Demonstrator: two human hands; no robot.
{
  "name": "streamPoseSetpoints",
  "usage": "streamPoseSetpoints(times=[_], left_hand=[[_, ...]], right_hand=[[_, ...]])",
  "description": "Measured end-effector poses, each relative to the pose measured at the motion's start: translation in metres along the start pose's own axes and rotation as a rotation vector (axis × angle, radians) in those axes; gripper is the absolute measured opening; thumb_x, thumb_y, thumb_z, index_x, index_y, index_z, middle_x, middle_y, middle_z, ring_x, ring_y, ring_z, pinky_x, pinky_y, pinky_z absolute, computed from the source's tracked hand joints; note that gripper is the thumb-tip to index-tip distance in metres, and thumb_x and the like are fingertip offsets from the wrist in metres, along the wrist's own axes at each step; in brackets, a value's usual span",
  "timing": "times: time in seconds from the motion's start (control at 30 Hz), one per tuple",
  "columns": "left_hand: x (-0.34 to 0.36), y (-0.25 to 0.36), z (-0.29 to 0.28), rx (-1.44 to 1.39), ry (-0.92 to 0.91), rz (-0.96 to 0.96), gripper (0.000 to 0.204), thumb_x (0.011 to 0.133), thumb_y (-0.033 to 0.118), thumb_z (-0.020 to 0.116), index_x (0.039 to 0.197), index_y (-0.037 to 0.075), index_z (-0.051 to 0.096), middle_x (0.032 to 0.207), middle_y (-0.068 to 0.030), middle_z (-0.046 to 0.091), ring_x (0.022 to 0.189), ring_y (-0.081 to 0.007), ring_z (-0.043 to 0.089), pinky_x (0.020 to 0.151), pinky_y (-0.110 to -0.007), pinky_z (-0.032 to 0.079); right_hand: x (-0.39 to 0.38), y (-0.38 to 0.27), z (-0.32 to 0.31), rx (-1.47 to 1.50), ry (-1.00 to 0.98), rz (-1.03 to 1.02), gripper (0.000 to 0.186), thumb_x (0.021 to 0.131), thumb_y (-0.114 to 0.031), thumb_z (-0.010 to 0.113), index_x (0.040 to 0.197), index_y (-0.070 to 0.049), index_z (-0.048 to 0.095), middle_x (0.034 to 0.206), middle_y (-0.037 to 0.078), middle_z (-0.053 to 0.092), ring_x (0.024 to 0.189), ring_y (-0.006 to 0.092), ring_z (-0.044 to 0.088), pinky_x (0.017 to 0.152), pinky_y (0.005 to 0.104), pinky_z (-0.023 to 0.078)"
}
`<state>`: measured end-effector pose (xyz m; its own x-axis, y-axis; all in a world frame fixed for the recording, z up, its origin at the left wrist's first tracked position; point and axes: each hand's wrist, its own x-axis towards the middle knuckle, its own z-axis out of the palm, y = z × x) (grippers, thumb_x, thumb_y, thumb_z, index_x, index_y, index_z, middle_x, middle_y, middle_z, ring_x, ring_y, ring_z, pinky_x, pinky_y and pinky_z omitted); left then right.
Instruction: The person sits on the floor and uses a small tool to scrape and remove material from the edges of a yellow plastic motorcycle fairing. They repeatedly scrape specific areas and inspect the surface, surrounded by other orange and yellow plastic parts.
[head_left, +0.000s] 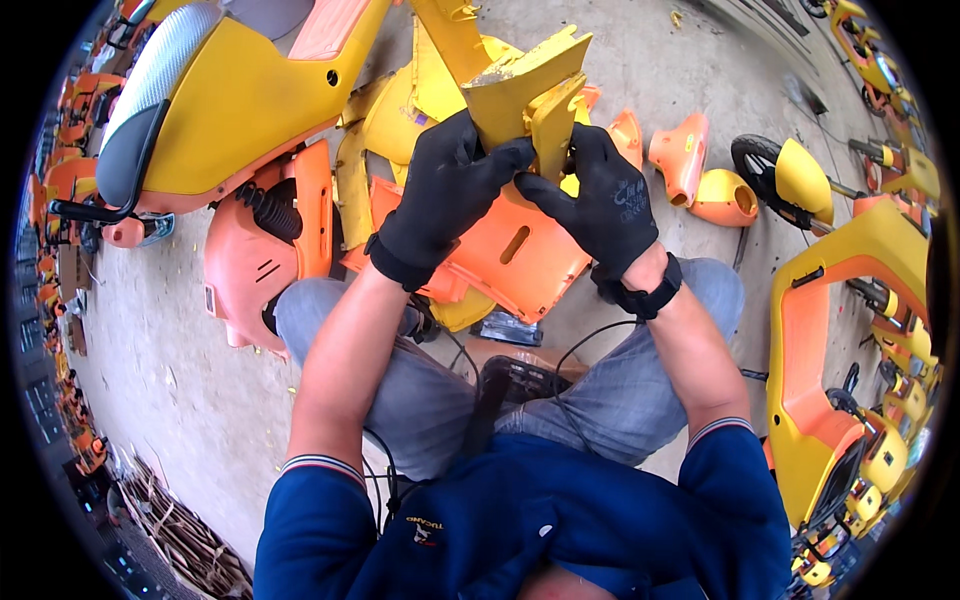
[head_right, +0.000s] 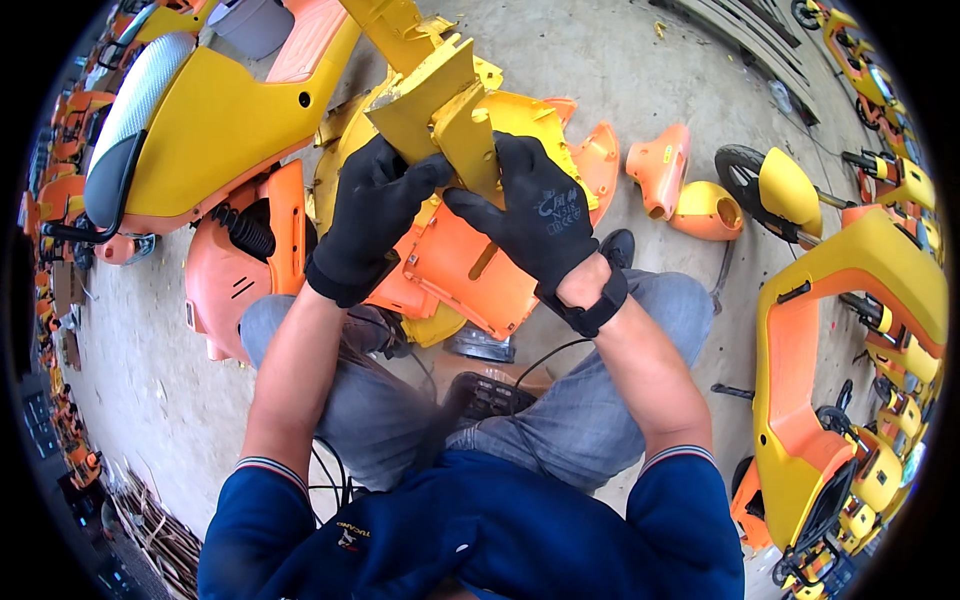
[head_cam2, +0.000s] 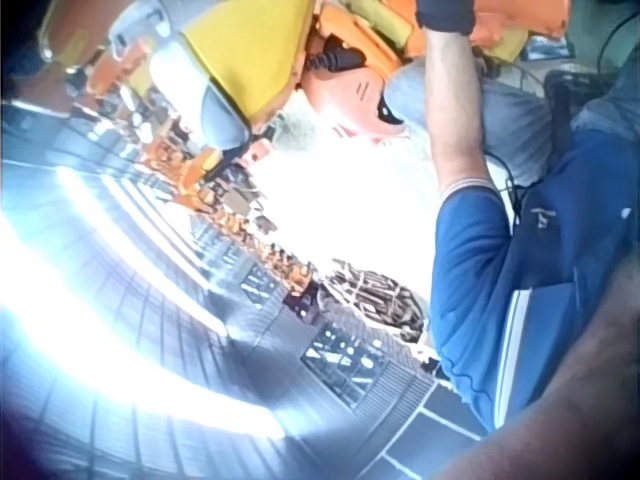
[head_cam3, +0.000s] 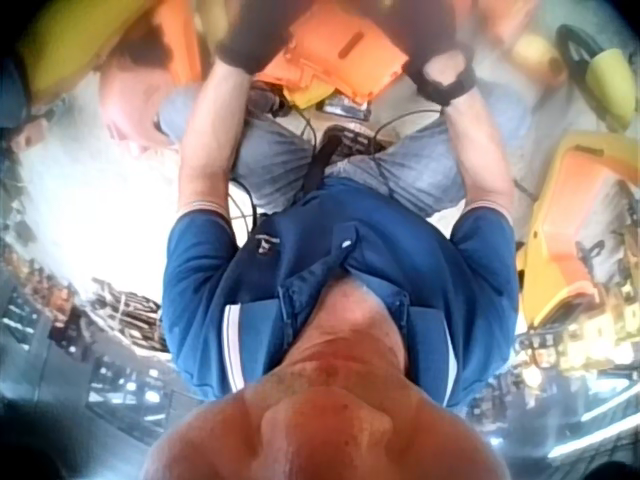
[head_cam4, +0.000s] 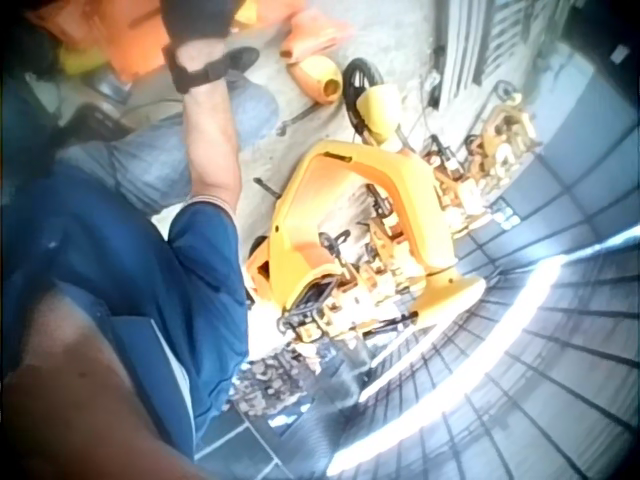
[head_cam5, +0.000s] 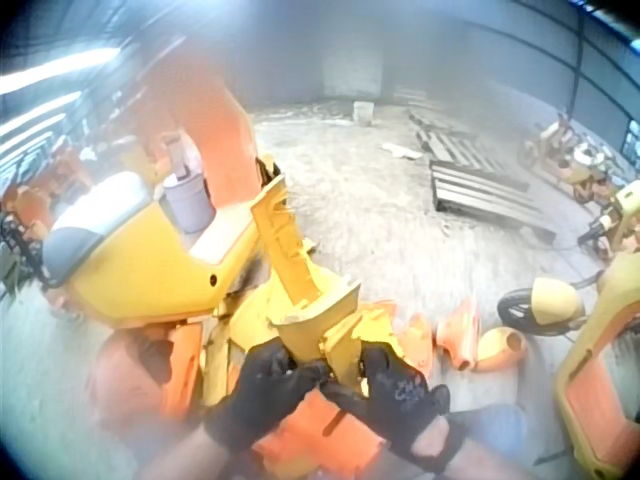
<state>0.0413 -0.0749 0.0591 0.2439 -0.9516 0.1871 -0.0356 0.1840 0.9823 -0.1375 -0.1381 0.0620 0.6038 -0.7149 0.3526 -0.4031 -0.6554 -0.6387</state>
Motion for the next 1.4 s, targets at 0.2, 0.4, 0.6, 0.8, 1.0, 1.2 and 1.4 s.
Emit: streamPoseSetpoints(times=[0.2, 0.4, 0.6, 0.8, 1.0, 1.2, 1.4], left_hand=[[0.003, -0.003, -0.011, 0.024, 0.057, 0.007, 0.028, 0.092, 0.012, 0.067, 0.115, -0.002, 0.060, 0.094, -0.0049, 0.069, 0.080, -0.0076, 0.059, 0.070, -0.024, 0.048], [0.004, -0.016, -0.013, 0.279, 0.119, 0.039, 0.027, 0.093, 0.014, 0.066, 0.114, -0.002, 0.059, 0.090, -0.0052, 0.066, 0.076, -0.0090, 0.059, 0.068, -0.026, 0.048], [-0.005, -0.011, -0.006, 0.056, 0.198, -0.043, 0.034, 0.094, 0.015, 0.065, 0.120, -0.002, 0.052, 0.093, -0.0058, 0.063, 0.080, -0.0110, 0.059, 0.071, -0.027, 0.049], [-0.022, 0.017, 0.011, -0.013, 0.224, -0.104, 0.045, 0.086, 0.009, 0.071, 0.123, -0.001, 0.048, 0.098, -0.0081, 0.060, 0.083, -0.0099, 0.060, 0.066, -0.024, 0.050], [-0.049, 0.018, -0.008, -0.086, 0.156, -0.292, 0.038, 0.083, 0.001, 0.073, 0.115, 0.001, 0.053, 0.092, -0.0056, 0.065, 0.080, -0.0097, 0.062, 0.068, -0.024, 0.051], [-0.092, 0.009, -0.019, 0.422, -0.192, -0.036, 0.045, 0.071, 0.002, 0.081, 0.110, 0.000, 0.060, 0.111, -0.0106, 0.063, 0.104, -0.0191, 0.063, 0.089, -0.031, 0.051], [-0.106, -0.023, -0.005, 0.445, -0.528, 0.122, 0.050, 0.067, 0.001, 0.079, 0.111, 0.002, 0.056, 0.110, -0.0174, 0.062, 0.098, -0.0366, 0.064, 0.084, -0.036, 0.052]], right_hand=[[-0.005, 0.015, 0.012, 0.105, -0.070, 0.114, 0.052, 0.084, -0.034, 0.074, 0.121, -0.003, 0.057, 0.105, 0.016, 0.063, 0.093, 0.0295, 0.065, 0.078, 0.0389, 0.053], [-0.004, 0.037, 0.023, 0.321, -0.131, 0.130, 0.041, 0.090, -0.026, 0.065, 0.121, -0.001, 0.058, 0.107, 0.016, 0.064, 0.094, 0.0298, 0.064, 0.080, 0.0382, 0.051], [-0.003, 0.034, 0.030, 0.331, -0.089, 0.133, 0.032, 0.090, -0.025, 0.063, 0.112, -0.001, 0.062, 0.099, 0.017, 0.064, 0.088, 0.0309, 0.062, 0.077, 0.0402, 0.050], [-0.011, 0.026, 0.030, 0.251, -0.145, 0.149, 0.028, 0.088, -0.024, 0.064, 0.107, -0.003, 0.063, 0.093, 0.016, 0.062, 0.088, 0.0338, 0.061, 0.076, 0.0419, 0.049], [-0.032, 0.035, 0.044, 0.225, -0.191, -0.029, 0.025, 0.089, -0.023, 0.062, 0.106, -0.004, 0.065, 0.098, 0.015, 0.060, 0.092, 0.0334, 0.060, 0.081, 0.0406, 0.049], [-0.042, 0.037, 0.000, 0.493, -0.596, 0.371, 0.030, 0.095, -0.025, 0.056, 0.120, -0.008, 0.064, 0.092, 0.006, 0.062, 0.061, 0.0088, 0.057, 0.051, 0.0243, 0.049], [-0.082, 0.065, -0.006, 0.493, -0.661, 0.773, 0.028, 0.099, -0.027, 0.051, 0.116, -0.007, 0.059, 0.081, 0.002, 0.059, 0.058, 0.0060, 0.052, 0.046, 0.0219, 0.046]])
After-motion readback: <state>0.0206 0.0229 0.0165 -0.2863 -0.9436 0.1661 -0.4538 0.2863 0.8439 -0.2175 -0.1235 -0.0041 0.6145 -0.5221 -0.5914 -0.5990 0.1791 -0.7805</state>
